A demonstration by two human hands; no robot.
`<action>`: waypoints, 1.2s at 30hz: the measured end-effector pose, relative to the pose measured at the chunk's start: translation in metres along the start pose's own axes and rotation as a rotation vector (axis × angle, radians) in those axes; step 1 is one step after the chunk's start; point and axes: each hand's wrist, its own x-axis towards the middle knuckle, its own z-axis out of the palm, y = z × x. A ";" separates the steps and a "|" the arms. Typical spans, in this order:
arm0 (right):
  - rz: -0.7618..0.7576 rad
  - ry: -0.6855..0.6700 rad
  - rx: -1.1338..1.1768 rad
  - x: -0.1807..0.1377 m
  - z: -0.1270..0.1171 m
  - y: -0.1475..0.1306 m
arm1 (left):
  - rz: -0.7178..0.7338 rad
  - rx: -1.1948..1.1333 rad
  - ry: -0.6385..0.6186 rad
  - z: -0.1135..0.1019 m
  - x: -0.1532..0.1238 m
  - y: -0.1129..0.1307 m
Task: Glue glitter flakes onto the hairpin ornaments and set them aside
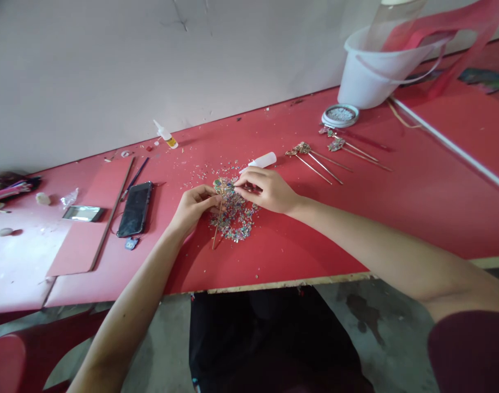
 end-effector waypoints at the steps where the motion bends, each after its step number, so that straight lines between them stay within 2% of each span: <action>1: 0.046 0.008 0.019 0.000 0.000 0.000 | 0.005 -0.004 0.000 0.000 0.000 0.000; 7: 0.317 0.054 0.198 0.002 0.002 -0.002 | 0.001 -0.022 0.004 0.002 -0.001 0.002; 14: 0.522 0.053 0.426 0.002 0.007 0.000 | -0.013 -0.056 0.008 0.004 -0.002 0.006; 19: 0.562 0.003 0.560 0.003 0.008 -0.006 | 0.005 -0.065 -0.005 0.003 -0.002 0.005; 29: 0.629 -0.091 0.674 0.002 0.014 -0.016 | 0.007 -0.113 -0.018 0.006 -0.001 0.002; 36: 0.664 -0.082 0.821 0.002 0.014 -0.009 | 0.041 -0.050 -0.050 -0.002 0.000 -0.003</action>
